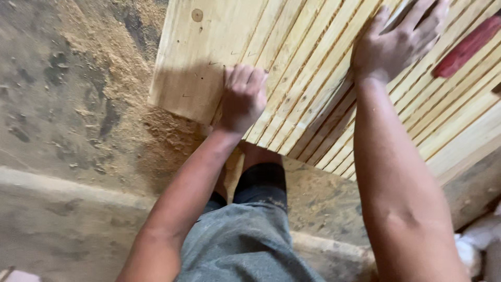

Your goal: The person uses a chisel and mallet to carve grooves into a wooden board. They repeatedly strike the chisel to deepen the grooves and then scrape the surface with the chisel to remove wood shavings.

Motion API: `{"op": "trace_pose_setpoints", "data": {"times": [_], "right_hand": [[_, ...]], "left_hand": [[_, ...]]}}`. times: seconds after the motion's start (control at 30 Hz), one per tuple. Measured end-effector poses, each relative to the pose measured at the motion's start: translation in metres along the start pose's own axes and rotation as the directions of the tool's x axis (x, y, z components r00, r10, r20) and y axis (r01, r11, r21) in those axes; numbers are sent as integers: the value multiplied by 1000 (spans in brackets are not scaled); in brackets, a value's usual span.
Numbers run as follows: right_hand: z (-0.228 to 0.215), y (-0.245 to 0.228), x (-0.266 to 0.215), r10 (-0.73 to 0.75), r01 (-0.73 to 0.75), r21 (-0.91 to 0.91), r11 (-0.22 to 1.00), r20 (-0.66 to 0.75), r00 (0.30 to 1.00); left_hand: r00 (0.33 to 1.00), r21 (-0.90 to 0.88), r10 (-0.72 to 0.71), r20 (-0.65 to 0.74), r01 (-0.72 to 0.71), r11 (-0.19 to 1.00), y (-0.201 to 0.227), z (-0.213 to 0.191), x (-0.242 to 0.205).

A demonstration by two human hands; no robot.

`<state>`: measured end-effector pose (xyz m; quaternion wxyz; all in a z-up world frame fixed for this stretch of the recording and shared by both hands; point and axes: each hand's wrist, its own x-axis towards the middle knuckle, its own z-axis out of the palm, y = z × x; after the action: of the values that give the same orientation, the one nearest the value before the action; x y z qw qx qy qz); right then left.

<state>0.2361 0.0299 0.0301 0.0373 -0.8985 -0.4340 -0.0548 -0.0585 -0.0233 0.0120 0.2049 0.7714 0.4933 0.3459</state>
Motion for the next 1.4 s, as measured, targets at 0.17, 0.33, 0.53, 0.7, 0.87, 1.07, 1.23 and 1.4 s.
{"op": "trace_pose_setpoints", "data": {"times": [0.17,0.33,0.53,0.7,0.87,1.07,1.23,1.4], "right_hand": [[0,-5,3,67,-65,-37,997,43,997],[4,-1,3,11,-11,-39,999,13,1000],[6,-2,5,36,-36,-2,999,21,999],[5,-3,9,19,-19,-33,999,7,1000],[11,5,-1,-4,4,8,1000,-43,999],[20,7,3,10,-11,-26,1000,-47,999],[19,8,1,34,-34,4,999,-21,999],[16,3,4,8,-8,-7,1000,-30,1000]], "left_hand": [[1000,-52,-23,9,23,998,10,-29,-19],[999,-33,12,37,-11,999,-7,-1,-7],[997,40,-70,42,69,997,-6,-13,-34],[1000,-49,0,19,1,999,0,-22,-34],[999,-62,-25,26,26,998,-1,-32,-38],[999,-28,-20,43,21,999,0,-31,-32],[1000,-117,6,11,-4,993,-10,-5,-5],[996,-59,-63,57,66,996,-4,-28,-33]]}}
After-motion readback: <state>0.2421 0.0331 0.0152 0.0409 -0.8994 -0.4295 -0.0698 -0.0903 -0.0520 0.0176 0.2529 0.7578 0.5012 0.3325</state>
